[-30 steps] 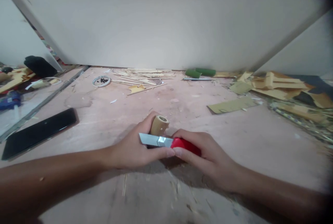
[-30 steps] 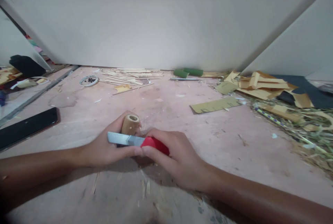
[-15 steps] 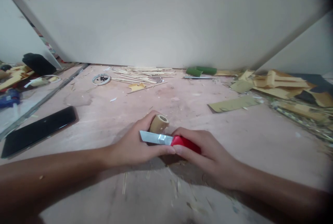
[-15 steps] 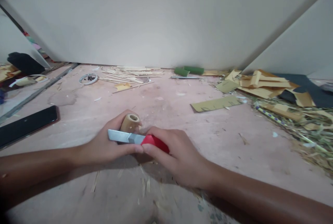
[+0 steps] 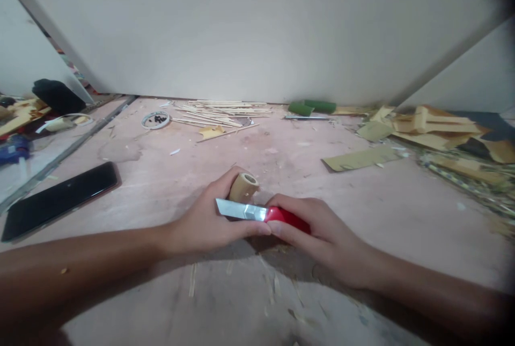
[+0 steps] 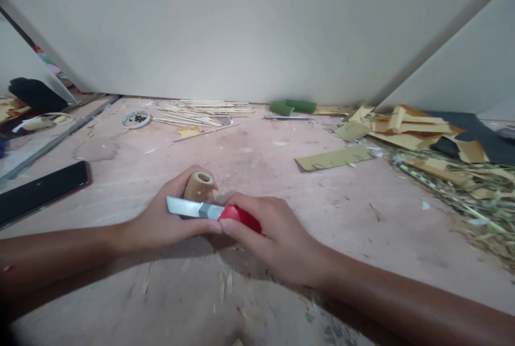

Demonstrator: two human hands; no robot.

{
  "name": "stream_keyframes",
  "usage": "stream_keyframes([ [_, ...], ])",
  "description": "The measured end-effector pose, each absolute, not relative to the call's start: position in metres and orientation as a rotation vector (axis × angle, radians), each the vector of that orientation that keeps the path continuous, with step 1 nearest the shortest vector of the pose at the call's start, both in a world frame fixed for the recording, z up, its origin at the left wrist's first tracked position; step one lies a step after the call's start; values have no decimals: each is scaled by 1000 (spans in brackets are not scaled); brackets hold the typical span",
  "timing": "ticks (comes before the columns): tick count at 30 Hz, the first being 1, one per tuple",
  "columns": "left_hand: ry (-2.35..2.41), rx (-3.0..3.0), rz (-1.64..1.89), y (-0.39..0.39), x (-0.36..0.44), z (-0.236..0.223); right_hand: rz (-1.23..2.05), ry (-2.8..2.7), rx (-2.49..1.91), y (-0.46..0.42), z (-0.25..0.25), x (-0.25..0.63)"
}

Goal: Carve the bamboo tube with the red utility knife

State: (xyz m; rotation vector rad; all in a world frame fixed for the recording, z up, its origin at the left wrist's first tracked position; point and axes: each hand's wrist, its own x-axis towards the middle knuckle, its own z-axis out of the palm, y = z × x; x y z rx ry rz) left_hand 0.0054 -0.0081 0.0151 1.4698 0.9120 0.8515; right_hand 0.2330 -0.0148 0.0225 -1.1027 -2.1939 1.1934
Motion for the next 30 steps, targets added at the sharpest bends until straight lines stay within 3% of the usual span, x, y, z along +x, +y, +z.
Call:
stream_keyframes([
  [10,994,1573,810,-8,2,12,1252,-2182,-1097,-18,23,234],
  [23,1034,1652,747,-10,0,13,971,-2219,-1139,-28,22,231],
  [30,1128,1529,914,-11,7,11,907,-2152,-1161,-25,17,230],
])
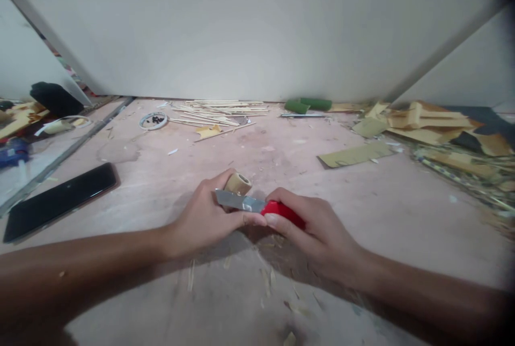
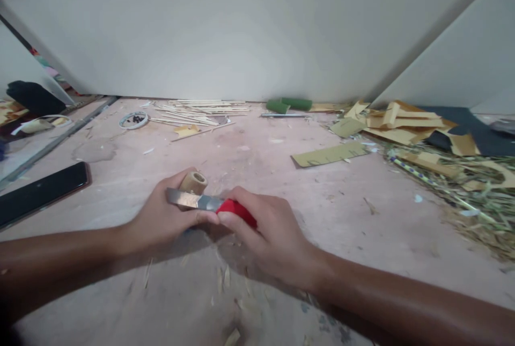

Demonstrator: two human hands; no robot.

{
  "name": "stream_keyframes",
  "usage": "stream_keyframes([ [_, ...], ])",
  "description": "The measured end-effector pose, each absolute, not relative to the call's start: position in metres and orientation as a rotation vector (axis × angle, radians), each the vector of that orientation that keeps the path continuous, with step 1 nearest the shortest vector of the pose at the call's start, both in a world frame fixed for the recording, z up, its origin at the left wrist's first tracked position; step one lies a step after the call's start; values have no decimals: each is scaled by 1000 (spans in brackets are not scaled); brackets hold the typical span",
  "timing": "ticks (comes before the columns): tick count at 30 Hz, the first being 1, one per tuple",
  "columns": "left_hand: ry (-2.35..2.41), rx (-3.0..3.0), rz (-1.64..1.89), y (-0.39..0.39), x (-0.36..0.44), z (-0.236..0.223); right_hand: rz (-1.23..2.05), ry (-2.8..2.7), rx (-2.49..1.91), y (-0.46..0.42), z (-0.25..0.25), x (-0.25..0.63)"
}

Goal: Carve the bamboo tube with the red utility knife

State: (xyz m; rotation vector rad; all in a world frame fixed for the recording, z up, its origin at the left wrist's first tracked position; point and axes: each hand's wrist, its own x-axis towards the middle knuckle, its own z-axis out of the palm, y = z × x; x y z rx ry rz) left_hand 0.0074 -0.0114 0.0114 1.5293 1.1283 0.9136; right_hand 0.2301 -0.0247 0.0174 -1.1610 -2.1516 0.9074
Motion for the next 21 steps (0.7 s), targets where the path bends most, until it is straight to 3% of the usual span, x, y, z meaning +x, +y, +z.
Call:
stream_keyframes([
  [21,733,1377,915,-7,-1,11,1044,-1739,-1210,-6,6,238],
])
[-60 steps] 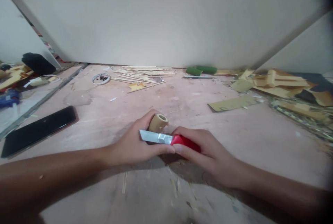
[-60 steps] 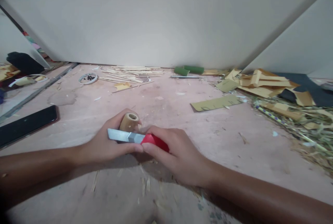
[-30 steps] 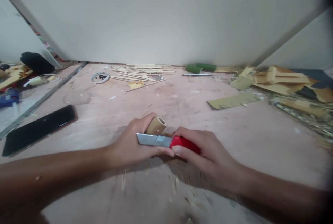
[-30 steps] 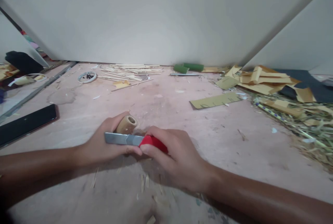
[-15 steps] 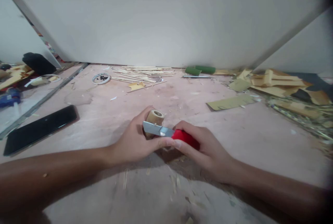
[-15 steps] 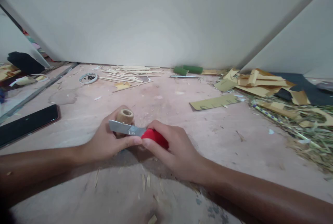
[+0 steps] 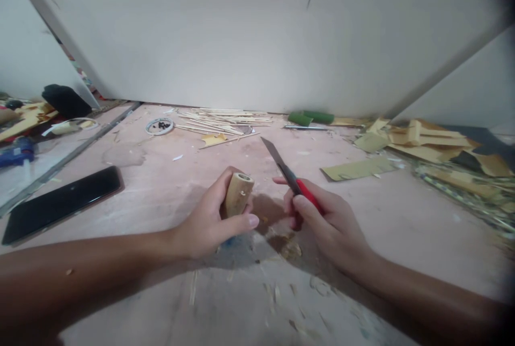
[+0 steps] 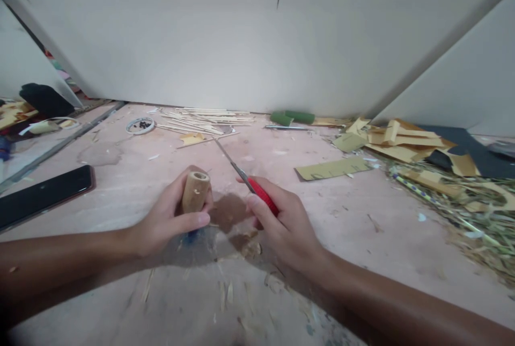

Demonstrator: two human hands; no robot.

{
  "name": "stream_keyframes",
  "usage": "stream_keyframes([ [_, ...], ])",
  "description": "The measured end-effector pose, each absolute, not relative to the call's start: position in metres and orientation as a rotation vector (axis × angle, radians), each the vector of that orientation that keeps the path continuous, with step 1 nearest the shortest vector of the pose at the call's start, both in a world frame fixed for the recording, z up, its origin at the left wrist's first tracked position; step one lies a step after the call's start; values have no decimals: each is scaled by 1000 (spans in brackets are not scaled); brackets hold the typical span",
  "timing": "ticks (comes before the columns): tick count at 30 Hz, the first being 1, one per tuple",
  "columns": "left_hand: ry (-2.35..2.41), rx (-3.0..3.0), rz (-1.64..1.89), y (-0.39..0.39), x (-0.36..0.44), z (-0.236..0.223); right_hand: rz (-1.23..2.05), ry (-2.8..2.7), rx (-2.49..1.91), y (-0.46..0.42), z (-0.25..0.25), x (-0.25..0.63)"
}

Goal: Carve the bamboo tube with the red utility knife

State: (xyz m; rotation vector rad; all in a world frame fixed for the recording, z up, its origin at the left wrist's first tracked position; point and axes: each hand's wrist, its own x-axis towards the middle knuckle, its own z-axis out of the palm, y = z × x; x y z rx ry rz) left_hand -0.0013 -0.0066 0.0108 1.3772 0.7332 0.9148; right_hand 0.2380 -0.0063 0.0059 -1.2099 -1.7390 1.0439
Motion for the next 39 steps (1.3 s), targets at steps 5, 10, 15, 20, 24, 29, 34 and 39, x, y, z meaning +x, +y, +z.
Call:
stream_keyframes([
  [5,733,1400,929,-6,-1,10,818,-1863,-1223,-4,10,236],
  [10,755,1401,927,-6,-1,12,782,-1967,-1132,-6,12,237],
  [15,752,1382,922,-6,0,13,951,-1926,-1167,-10,5,240],
  [20,786,1368,908,-6,0,11,823,-2058,-1136,-9,10,241],
  [24,797,1343,901,-7,-1,10,760,-2188,-1028,-9,15,241],
  [29,699,1404,936,-7,1,11,735,-2290,-979,-9,16,239],
  [34,634,1453,980,-6,2,10,729,-2280,-946,-8,18,239],
  [39,658,1445,997,-8,4,11,730,-2309,-938,-7,19,239],
])
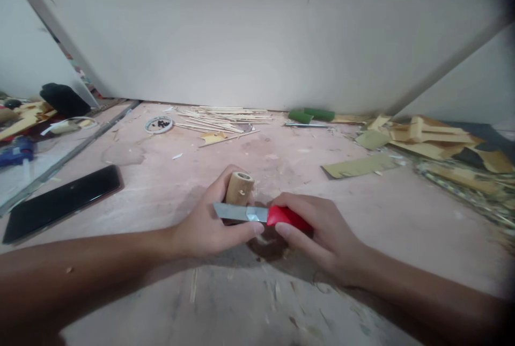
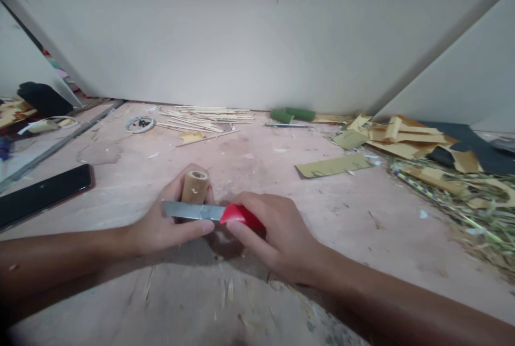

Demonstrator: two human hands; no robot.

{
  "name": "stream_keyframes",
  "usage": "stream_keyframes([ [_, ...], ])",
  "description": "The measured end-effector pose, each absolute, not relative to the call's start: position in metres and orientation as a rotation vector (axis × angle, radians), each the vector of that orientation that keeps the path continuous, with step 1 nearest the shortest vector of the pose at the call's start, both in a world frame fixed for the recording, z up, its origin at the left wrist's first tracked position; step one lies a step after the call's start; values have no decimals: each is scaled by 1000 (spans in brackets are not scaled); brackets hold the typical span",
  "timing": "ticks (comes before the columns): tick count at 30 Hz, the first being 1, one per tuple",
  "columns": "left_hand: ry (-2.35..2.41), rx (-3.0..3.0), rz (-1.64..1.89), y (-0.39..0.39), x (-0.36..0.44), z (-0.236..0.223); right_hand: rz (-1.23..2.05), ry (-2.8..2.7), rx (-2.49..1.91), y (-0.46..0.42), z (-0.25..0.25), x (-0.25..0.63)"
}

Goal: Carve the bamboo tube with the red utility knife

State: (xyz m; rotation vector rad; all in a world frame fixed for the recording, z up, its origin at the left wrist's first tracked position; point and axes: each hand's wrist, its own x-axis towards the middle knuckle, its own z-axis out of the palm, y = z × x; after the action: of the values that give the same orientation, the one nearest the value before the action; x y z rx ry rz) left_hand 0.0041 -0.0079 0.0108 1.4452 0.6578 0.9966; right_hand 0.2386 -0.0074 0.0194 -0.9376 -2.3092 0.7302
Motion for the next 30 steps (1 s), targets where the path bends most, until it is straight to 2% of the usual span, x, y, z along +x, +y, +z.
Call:
stream_keyframes([
  [30,942,1390,917,-11,8,13,649,-2346,-1022,-8,13,239],
])
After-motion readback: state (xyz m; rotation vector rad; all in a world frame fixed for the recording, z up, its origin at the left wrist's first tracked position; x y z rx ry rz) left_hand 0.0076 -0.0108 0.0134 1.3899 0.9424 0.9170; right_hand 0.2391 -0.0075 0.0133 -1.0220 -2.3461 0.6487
